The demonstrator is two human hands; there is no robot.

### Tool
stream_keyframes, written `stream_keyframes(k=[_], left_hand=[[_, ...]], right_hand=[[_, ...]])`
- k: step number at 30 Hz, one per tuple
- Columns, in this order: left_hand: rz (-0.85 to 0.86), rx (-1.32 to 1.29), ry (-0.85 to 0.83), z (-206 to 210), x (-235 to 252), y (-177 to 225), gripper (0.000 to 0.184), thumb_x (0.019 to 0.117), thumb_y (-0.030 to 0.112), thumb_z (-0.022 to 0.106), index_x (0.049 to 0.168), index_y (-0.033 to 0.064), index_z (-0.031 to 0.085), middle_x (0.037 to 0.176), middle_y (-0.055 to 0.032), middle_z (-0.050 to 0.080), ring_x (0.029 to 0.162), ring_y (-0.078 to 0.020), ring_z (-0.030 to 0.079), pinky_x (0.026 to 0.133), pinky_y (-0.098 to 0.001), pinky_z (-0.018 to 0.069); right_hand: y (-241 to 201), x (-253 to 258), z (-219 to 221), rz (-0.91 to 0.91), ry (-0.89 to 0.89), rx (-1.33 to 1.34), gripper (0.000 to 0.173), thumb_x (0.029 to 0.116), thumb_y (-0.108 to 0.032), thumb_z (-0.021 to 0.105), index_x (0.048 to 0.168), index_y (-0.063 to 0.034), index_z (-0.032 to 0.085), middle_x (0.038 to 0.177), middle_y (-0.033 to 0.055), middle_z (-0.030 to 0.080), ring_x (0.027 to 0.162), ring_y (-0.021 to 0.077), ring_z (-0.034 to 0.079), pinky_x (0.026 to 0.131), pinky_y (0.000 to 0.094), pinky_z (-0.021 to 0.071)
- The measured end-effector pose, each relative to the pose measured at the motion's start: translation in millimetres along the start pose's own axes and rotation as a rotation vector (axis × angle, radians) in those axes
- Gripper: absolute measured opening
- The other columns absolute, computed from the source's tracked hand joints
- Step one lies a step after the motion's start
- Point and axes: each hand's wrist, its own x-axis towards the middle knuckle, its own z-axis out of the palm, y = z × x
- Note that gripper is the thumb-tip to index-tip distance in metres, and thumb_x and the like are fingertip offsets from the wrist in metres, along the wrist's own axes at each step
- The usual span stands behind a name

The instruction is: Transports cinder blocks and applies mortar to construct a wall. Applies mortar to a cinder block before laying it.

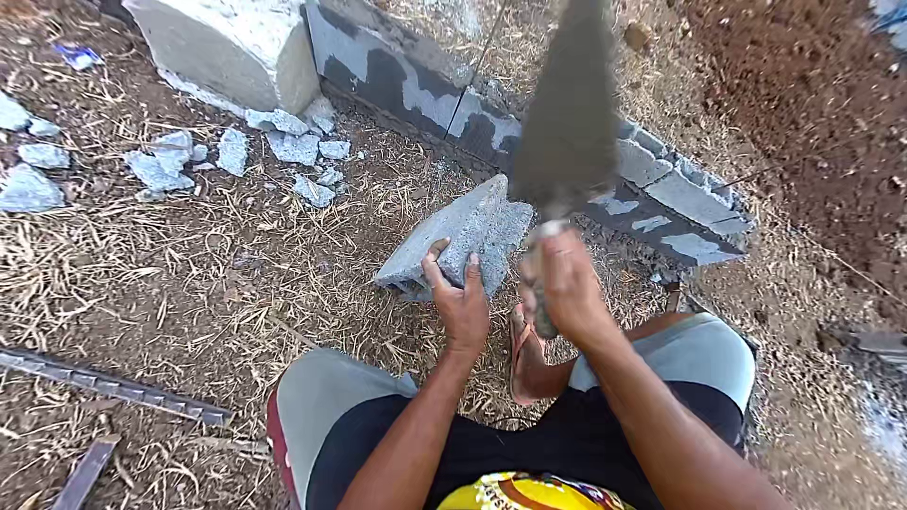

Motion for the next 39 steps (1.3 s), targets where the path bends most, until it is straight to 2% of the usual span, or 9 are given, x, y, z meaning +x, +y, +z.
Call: stream_keyframes(k=[3,10,15,19,24,28,32,36,39], left_hand=[[-0.004,-0.006,0.005,3.2,0.0,2.2,0.051,0.0987,0.016,0.065,0.144,0.0079,0.043,0.137,-0.0077,0.055,0.120,-0.0140,0.060,0.098,-0.0332,0.0553],[-0.017,0.004,0.015,4.5,-1.2,1.7,0.051,0.0989,0.015,0.065,0.144,0.0090,0.043,0.137,-0.0074,0.056,0.118,-0.0140,0.061,0.097,-0.0335,0.0562],[-0.020,0.018,0.009,3.4,-0.5,0.1,0.050,0.0988,0.018,0.066,0.143,0.0083,0.046,0.139,-0.0083,0.055,0.122,-0.0152,0.059,0.100,-0.0348,0.0532],[-0.005,-0.023,0.021,2.3,1.6,1.8,0.050,0.0994,0.017,0.065,0.144,0.0086,0.044,0.138,-0.0074,0.055,0.122,-0.0141,0.058,0.100,-0.0331,0.0533],[-0.012,-0.002,-0.008,0.0,3.2,3.5,0.050,0.0997,0.017,0.065,0.144,0.0085,0.044,0.138,-0.0078,0.055,0.119,-0.0145,0.060,0.097,-0.0341,0.0551],[-0.015,0.019,-0.003,-2.1,0.9,4.1,0.051,0.0996,0.016,0.064,0.145,0.0076,0.042,0.139,-0.0080,0.054,0.121,-0.0140,0.059,0.100,-0.0335,0.0537],[-0.043,0.037,-0.008,0.1,-1.1,4.8,0.052,0.0989,0.019,0.066,0.145,0.0083,0.044,0.138,-0.0080,0.057,0.119,-0.0138,0.061,0.098,-0.0337,0.0545],[-0.044,0.018,-0.009,1.2,-3.9,3.0,0.052,0.0988,0.018,0.065,0.144,0.0077,0.044,0.136,-0.0076,0.057,0.116,-0.0122,0.061,0.096,-0.0311,0.0550],[-0.047,0.023,-0.016,0.7,-1.6,3.3,0.051,0.0987,0.018,0.066,0.144,0.0082,0.045,0.139,-0.0077,0.056,0.120,-0.0135,0.060,0.099,-0.0331,0.0535]], right_hand=[[-1.3,2.5,-5.8,0.172,-0.133,0.161,0.045,0.1130,-0.042,0.021,0.114,-0.0089,0.052,0.068,0.0016,0.052,0.044,0.0103,0.049,0.040,0.0253,0.0497],[-23.0,-25.4,2.6,-0.349,0.118,-0.384,0.045,0.1109,-0.047,0.032,0.122,-0.0079,0.051,0.065,-0.0021,0.056,0.045,0.0110,0.055,0.039,0.0317,0.0535],[16.3,-14.8,18.2,-0.182,0.011,-0.702,0.045,0.1107,-0.043,0.035,0.123,-0.0038,0.054,0.069,0.0032,0.057,0.059,0.0162,0.061,0.059,0.0380,0.0553],[3.0,-27.6,22.4,-0.418,0.132,-0.658,0.052,0.1111,-0.048,0.031,0.116,-0.0017,0.054,0.063,-0.0015,0.052,0.050,0.0089,0.055,0.047,0.0301,0.0518],[11.8,-13.2,25.8,-0.168,0.021,-0.624,0.045,0.1112,-0.043,0.033,0.119,-0.0053,0.055,0.065,0.0006,0.054,0.052,0.0132,0.058,0.052,0.0347,0.0555],[4.4,-26.9,30.7,-0.385,0.128,-0.557,0.048,0.1111,-0.047,0.032,0.117,-0.0046,0.052,0.064,-0.0029,0.054,0.050,0.0077,0.055,0.046,0.0302,0.0535],[17.0,-15.6,30.1,-0.143,0.032,-0.643,0.048,0.1107,-0.047,0.034,0.122,-0.0046,0.055,0.069,0.0019,0.057,0.057,0.0148,0.060,0.057,0.0373,0.0557],[11.7,-29.9,31.6,-0.360,0.139,-0.562,0.050,0.1110,-0.048,0.031,0.114,-0.0028,0.054,0.065,-0.0021,0.055,0.051,0.0080,0.056,0.047,0.0302,0.0535],[29.0,-24.0,31.2,-0.183,0.072,-0.666,0.051,0.1105,-0.046,0.034,0.121,-0.0016,0.056,0.070,0.0021,0.058,0.058,0.0147,0.061,0.057,0.0372,0.0553]])
